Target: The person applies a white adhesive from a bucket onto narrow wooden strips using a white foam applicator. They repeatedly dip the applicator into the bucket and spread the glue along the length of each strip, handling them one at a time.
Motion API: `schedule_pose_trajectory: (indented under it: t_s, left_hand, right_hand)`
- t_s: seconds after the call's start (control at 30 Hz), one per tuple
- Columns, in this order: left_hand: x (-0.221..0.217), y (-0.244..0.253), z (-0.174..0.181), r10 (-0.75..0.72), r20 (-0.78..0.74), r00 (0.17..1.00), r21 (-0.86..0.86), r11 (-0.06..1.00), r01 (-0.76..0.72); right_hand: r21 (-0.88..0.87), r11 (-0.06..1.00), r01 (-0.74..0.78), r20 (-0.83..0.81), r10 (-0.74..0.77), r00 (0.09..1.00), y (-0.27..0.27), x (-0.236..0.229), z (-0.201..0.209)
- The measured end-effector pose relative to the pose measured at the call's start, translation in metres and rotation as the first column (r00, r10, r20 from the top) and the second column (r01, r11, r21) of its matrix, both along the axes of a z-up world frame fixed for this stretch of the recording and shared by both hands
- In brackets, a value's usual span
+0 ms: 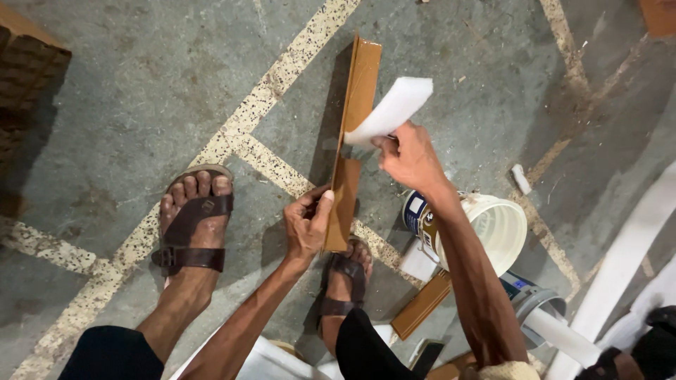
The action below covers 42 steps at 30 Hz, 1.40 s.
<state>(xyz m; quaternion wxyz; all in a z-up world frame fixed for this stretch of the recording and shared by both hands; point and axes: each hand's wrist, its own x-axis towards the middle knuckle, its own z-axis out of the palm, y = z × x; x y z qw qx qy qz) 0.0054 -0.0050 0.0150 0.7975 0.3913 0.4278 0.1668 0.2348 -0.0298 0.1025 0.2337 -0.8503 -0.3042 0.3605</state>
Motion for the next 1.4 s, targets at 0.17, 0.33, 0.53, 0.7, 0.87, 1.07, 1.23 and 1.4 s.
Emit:
schedule_pose_trajectory:
  t_s: [0.17, 0.33, 0.53, 0.7, 0.87, 1.07, 1.23, 1.4]
  left_hand:
    - [0.007, 0.004, 0.005, -0.022, -0.055, 0.998, 0.089, 0.996, 0.027]
    - [0.015, 0.005, 0.009, 0.009, -0.034, 0.999, 0.106, 0.994, -0.005]
    - [0.021, -0.001, 0.021, 0.034, -0.151, 0.988, 0.136, 0.991, -0.014]
    - [0.021, 0.002, 0.021, 0.069, -0.08, 0.994, 0.164, 0.985, -0.055]
    - [0.021, 0.005, 0.008, 0.042, -0.131, 0.99, 0.124, 0.992, -0.026]
    - [0.022, 0.004, 0.001, 0.021, -0.074, 0.997, 0.117, 0.993, -0.013]
    - [0.021, 0.005, 0.004, 0.038, -0.05, 0.998, 0.106, 0.994, -0.032]
    - [0.019, 0.012, 0.008, -0.007, -0.084, 0.996, 0.134, 0.991, 0.019]
  right_hand:
    - [0.154, 0.971, 0.181, -0.07, -0.172, 0.983, -0.02, 0.005, 0.044]
    - [0.176, 0.972, 0.157, -0.064, -0.148, 0.987, -0.037, -0.03, 0.035]
    - [0.352, 0.929, -0.118, 0.16, 0.064, 0.985, -0.044, -0.062, 0.014]
    - [0.252, 0.945, -0.209, 0.213, 0.156, 0.964, -0.07, -0.087, 0.025]
    - [0.078, 0.997, 0.009, -0.137, 0.001, 0.991, -0.095, -0.113, 0.042]
    - [0.063, 0.927, 0.37, -0.072, -0.365, 0.928, -0.069, -0.085, 0.047]
    - [0.416, 0.898, -0.141, 0.313, 0.004, 0.95, -0.029, -0.077, 0.025]
    - [0.072, 0.988, -0.138, 0.437, 0.093, 0.895, -0.016, -0.066, 0.008]
